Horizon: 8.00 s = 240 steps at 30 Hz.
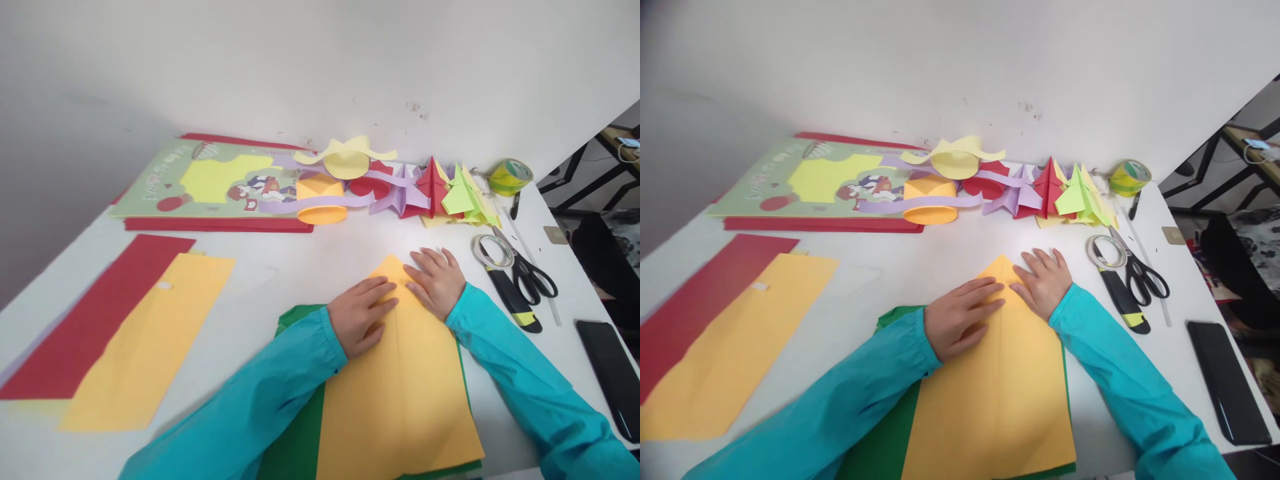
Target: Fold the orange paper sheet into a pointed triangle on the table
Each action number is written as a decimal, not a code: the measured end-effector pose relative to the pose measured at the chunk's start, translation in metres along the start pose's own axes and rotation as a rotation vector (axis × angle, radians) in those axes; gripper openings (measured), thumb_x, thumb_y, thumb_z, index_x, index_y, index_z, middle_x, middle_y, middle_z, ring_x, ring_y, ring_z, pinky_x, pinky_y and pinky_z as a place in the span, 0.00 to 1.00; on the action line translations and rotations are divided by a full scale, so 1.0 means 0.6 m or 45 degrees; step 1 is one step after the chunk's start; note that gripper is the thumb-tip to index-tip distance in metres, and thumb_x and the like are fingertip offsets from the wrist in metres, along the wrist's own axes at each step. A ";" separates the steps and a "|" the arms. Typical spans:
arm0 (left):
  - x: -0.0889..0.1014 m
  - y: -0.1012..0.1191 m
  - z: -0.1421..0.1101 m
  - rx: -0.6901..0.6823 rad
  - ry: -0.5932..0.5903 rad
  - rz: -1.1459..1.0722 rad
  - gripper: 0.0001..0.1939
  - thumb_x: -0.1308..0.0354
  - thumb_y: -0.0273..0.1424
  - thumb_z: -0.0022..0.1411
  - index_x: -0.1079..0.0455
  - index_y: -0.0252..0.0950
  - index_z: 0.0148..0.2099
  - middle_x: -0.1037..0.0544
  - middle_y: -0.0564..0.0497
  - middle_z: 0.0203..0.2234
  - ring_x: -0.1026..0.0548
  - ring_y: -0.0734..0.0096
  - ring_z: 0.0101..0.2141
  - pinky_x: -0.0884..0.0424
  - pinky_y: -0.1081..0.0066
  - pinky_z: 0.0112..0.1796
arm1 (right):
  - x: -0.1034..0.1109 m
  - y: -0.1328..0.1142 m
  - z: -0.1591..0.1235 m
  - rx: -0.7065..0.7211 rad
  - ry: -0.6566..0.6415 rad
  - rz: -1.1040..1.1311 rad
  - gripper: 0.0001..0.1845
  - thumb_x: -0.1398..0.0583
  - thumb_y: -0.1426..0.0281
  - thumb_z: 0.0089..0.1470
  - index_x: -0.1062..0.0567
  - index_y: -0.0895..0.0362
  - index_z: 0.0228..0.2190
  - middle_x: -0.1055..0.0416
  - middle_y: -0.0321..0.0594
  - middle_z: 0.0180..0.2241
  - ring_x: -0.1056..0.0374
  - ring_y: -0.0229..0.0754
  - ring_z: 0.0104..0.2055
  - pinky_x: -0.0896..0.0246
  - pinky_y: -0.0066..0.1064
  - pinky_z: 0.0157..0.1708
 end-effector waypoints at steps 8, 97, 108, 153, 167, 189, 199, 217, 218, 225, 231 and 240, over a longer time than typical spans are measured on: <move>0.000 0.000 0.000 -0.001 0.004 -0.007 0.21 0.51 0.28 0.57 0.36 0.30 0.54 0.35 0.35 0.54 0.40 0.49 0.56 0.36 0.48 0.53 | 0.008 0.004 -0.020 0.052 0.056 0.002 0.18 0.48 0.62 0.61 0.25 0.55 0.46 0.31 0.47 0.52 0.41 0.52 0.56 0.55 0.50 0.56; 0.003 0.000 -0.001 0.044 -0.009 -0.009 0.23 0.51 0.30 0.57 0.37 0.32 0.56 0.37 0.34 0.53 0.41 0.48 0.56 0.36 0.46 0.52 | -0.004 -0.032 0.031 0.390 0.046 0.356 0.16 0.48 0.67 0.59 0.27 0.62 0.43 0.28 0.49 0.48 0.37 0.48 0.52 0.46 0.45 0.52; 0.008 -0.011 -0.012 0.012 0.037 -0.145 0.22 0.51 0.30 0.59 0.37 0.30 0.55 0.35 0.34 0.55 0.41 0.50 0.59 0.36 0.48 0.54 | -0.004 -0.031 0.024 0.411 0.044 0.386 0.22 0.48 0.63 0.60 0.29 0.66 0.47 0.30 0.53 0.50 0.37 0.51 0.53 0.45 0.47 0.50; 0.008 -0.014 -0.012 0.021 0.074 -0.226 0.23 0.49 0.29 0.57 0.37 0.33 0.56 0.36 0.35 0.55 0.41 0.49 0.58 0.36 0.47 0.54 | -0.012 -0.027 0.024 0.334 -0.008 0.500 0.27 0.49 0.54 0.61 0.30 0.64 0.48 0.31 0.53 0.49 0.38 0.51 0.53 0.46 0.46 0.51; 0.051 -0.048 -0.007 0.036 0.136 -0.174 0.15 0.54 0.25 0.65 0.33 0.35 0.52 0.28 0.40 0.50 0.31 0.64 0.53 0.29 0.62 0.50 | -0.016 -0.034 0.021 0.361 -0.108 0.327 0.24 0.45 0.59 0.59 0.31 0.62 0.50 0.32 0.53 0.52 0.41 0.54 0.55 0.51 0.52 0.52; 0.007 -0.068 0.049 -0.071 -0.140 0.524 0.21 0.57 0.23 0.67 0.45 0.25 0.61 0.28 0.34 0.51 0.33 0.55 0.56 0.32 0.52 0.53 | -0.019 -0.035 0.023 0.277 -0.079 0.385 0.28 0.40 0.57 0.54 0.31 0.62 0.52 0.31 0.53 0.49 0.40 0.53 0.54 0.49 0.52 0.53; 0.014 -0.055 0.037 -0.065 -0.121 0.571 0.23 0.59 0.22 0.67 0.49 0.26 0.63 0.28 0.34 0.51 0.31 0.56 0.54 0.31 0.52 0.52 | -0.018 -0.034 0.022 0.280 -0.062 0.382 0.29 0.40 0.57 0.54 0.31 0.64 0.52 0.30 0.52 0.48 0.39 0.54 0.54 0.48 0.53 0.51; 0.056 -0.001 -0.052 0.007 -0.118 0.596 0.32 0.59 0.19 0.66 0.64 0.32 0.69 0.25 0.39 0.49 0.28 0.57 0.51 0.28 0.53 0.50 | -0.020 -0.031 0.020 0.309 -0.090 0.357 0.25 0.41 0.58 0.56 0.30 0.62 0.49 0.31 0.50 0.51 0.39 0.53 0.54 0.50 0.50 0.50; 0.058 0.003 -0.058 0.022 -0.118 0.596 0.32 0.59 0.19 0.66 0.64 0.33 0.69 0.25 0.39 0.49 0.28 0.57 0.51 0.28 0.54 0.50 | -0.020 -0.031 0.020 0.310 -0.089 0.354 0.25 0.41 0.58 0.56 0.29 0.62 0.49 0.31 0.50 0.51 0.39 0.53 0.54 0.50 0.50 0.51; 0.077 0.027 -0.098 0.058 -0.153 0.639 0.34 0.59 0.17 0.63 0.64 0.30 0.69 0.25 0.39 0.49 0.28 0.58 0.51 0.28 0.56 0.50 | -0.027 -0.031 0.018 0.291 -0.066 0.343 0.24 0.42 0.58 0.56 0.28 0.62 0.48 0.30 0.50 0.50 0.38 0.52 0.53 0.50 0.49 0.50; 0.079 0.041 -0.128 0.159 -0.143 0.610 0.32 0.59 0.18 0.65 0.61 0.33 0.69 0.27 0.40 0.51 0.31 0.60 0.54 0.30 0.57 0.53 | -0.029 -0.033 0.019 0.286 -0.068 0.333 0.24 0.42 0.58 0.56 0.28 0.62 0.48 0.30 0.50 0.50 0.38 0.52 0.53 0.50 0.49 0.50; 0.105 0.022 -0.113 0.181 -0.082 0.409 0.30 0.57 0.22 0.65 0.55 0.36 0.68 0.25 0.40 0.46 0.31 0.59 0.52 0.30 0.54 0.52 | -0.027 -0.031 0.018 0.307 -0.084 0.323 0.24 0.44 0.58 0.58 0.29 0.62 0.49 0.31 0.51 0.51 0.39 0.53 0.53 0.52 0.48 0.50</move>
Point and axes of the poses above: each hand's wrist, its own z-axis towards the middle knuckle, its own x-axis out of the back of the hand, y = z × x, the point moved 4 cm from there along z, towards the middle knuckle
